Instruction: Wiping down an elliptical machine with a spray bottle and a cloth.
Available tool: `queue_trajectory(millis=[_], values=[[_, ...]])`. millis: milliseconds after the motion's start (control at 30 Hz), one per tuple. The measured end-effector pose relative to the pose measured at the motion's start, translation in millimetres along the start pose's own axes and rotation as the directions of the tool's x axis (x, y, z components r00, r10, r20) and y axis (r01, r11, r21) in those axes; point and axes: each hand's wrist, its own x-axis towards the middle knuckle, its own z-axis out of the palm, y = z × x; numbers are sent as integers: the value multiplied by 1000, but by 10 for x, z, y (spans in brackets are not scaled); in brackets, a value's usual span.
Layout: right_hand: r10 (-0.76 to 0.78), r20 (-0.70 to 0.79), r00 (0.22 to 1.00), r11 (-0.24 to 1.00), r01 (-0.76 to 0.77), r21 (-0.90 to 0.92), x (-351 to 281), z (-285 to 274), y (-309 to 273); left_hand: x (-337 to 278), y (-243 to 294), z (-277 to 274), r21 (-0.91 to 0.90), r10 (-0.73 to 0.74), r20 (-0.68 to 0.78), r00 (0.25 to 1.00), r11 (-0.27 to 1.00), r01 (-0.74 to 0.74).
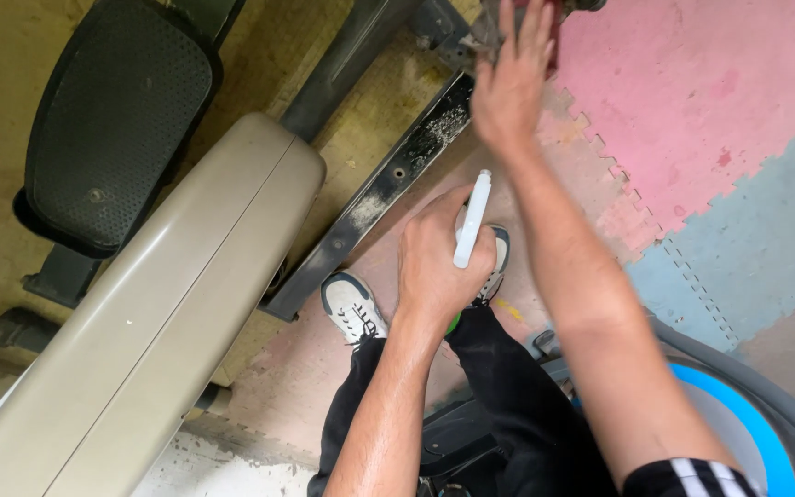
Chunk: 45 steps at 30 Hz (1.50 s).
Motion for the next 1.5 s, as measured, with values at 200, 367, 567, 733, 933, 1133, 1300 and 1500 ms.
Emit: queue_trajectory(millis=[200,367,567,733,933,1133,1300,1500], values=[[-360,497,789,925,371,81,-1113,-145,-985,-25,-136,-118,16,-48,-44,998,999,49],[-593,428,682,794,583,170,-710,-84,-559,13,-116,-231,29,-67,-45,997,997,69],[-508,79,858,858,512,-47,236,-334,-449,68,-43,-311,3,-44,-65,997,999,44],[-273,198,942,935,308,-177,506,90,-635,93,-37,-380,-17,-35,-84,996,999,34],[-110,177,978,813,190,-550,499,778,-734,151,13,-469,-54,-66,-65,996,997,63],[-57,258,964,987,93,-128,933,824,-414,202,-86,-556,-123,27,-134,991,991,-44],[-10,416,909,967,-98,236,875,529,-692,278,-49,-648,-127,-37,-109,993,992,23],[-286,175,942,527,307,-793,418,954,-502,347,-34,-598,-159,5,-133,991,987,-26]])
